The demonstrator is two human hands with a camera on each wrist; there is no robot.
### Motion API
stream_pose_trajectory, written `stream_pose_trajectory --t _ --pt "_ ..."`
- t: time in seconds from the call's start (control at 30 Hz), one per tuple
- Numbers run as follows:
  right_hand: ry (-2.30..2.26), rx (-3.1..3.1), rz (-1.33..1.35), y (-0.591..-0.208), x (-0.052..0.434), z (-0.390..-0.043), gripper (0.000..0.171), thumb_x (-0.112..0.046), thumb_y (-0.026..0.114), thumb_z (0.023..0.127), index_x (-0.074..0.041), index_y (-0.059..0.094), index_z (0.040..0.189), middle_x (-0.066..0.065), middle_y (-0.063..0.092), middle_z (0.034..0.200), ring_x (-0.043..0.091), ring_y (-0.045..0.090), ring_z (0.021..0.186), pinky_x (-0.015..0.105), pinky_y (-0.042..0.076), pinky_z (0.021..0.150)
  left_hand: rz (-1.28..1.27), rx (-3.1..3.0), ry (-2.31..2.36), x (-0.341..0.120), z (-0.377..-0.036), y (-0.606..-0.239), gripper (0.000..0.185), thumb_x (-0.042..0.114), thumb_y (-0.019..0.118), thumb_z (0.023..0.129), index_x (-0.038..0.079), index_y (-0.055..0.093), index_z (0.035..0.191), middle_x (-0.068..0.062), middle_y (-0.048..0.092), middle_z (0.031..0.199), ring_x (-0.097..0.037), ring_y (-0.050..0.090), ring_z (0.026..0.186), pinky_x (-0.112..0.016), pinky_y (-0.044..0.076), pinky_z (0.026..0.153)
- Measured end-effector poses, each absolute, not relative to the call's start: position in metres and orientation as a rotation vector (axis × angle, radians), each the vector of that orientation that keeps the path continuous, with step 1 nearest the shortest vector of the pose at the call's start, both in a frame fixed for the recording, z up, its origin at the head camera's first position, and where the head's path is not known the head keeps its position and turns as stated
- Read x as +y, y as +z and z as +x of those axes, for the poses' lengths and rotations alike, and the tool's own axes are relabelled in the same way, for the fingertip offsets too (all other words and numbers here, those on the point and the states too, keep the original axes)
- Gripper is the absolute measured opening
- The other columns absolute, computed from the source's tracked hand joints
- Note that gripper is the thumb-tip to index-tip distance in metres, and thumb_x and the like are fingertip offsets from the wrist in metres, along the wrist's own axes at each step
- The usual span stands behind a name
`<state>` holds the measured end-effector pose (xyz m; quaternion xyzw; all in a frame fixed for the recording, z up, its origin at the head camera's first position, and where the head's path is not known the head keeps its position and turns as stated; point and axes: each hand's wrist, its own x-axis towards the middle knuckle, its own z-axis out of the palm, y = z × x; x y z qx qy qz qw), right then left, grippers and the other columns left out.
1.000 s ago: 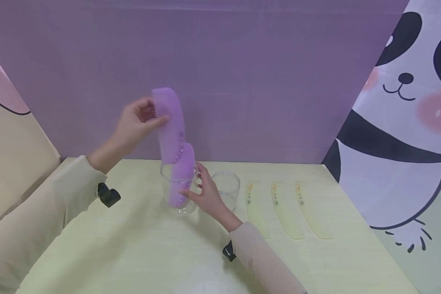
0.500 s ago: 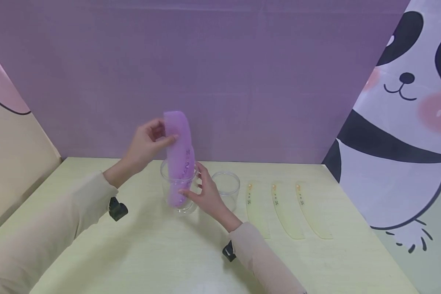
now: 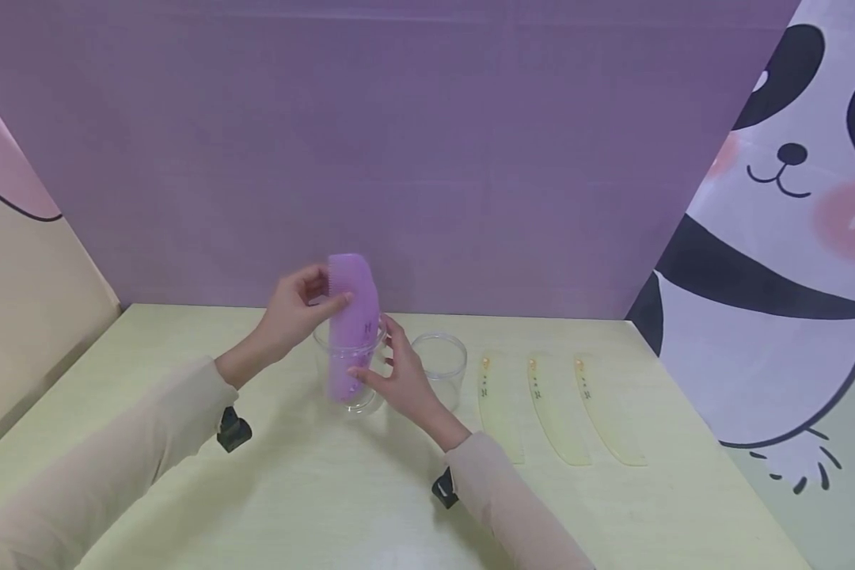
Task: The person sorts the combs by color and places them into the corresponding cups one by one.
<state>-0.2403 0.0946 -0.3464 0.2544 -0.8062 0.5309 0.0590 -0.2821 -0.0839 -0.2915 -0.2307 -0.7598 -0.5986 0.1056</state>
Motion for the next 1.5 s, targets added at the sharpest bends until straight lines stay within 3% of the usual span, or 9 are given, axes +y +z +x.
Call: stream_pose_trajectory --t 0.43,0.8,1.07,1.5 --pt "1.579 -2.433 0.79 -0.348 0.095 -0.242 0.078 -0.005 0.066 0.081 0.002 0.017 0.142 0.024 0.028 0.144 0.045 0.035 0.127 0.055 0.041 0.097 -0.7 -2.33 -1.649 -0.088 -0.283 -0.301 0.021 0.01 0.066 0.082 0.0 0.057 0.097 -0.015 0.063 0.094 -0.022 0.059 0.088 -0.034 0.053 0.083" --pt "1.582 -2.429 0.79 -0.349 0.095 -0.242 0.079 -0.005 0.067 0.081 0.002 0.017 0.142 0.024 0.028 0.144 0.046 0.035 0.127 0.056 0.04 0.097 -0.764 -2.343 -1.638 -0.092 -0.288 -0.302 0.028 0.003 0.068 0.079 -0.002 0.056 0.104 -0.019 0.063 0.096 -0.025 0.059 0.084 -0.03 0.054 0.074" --pt "1.583 -2.413 0.807 -0.35 0.095 -0.243 0.077 -0.003 0.066 0.081 0.004 0.017 0.141 0.027 0.028 0.143 0.047 0.035 0.126 0.058 0.04 0.096 -0.786 -2.363 -1.564 -0.092 -0.295 -0.302 0.044 -0.003 0.069 0.076 -0.001 0.052 0.116 -0.019 0.062 0.105 -0.028 0.059 0.087 -0.04 0.055 0.078" --pt "1.595 -2.419 0.802 -0.349 0.096 -0.242 0.078 -0.005 0.067 0.081 0.004 0.017 0.141 0.026 0.029 0.143 0.046 0.035 0.126 0.058 0.04 0.096 -0.801 -2.432 -1.368 -0.093 -0.3 -0.306 0.051 -0.002 0.071 0.074 0.005 0.049 0.12 -0.012 0.058 0.104 -0.024 0.058 0.09 -0.034 0.055 0.077"
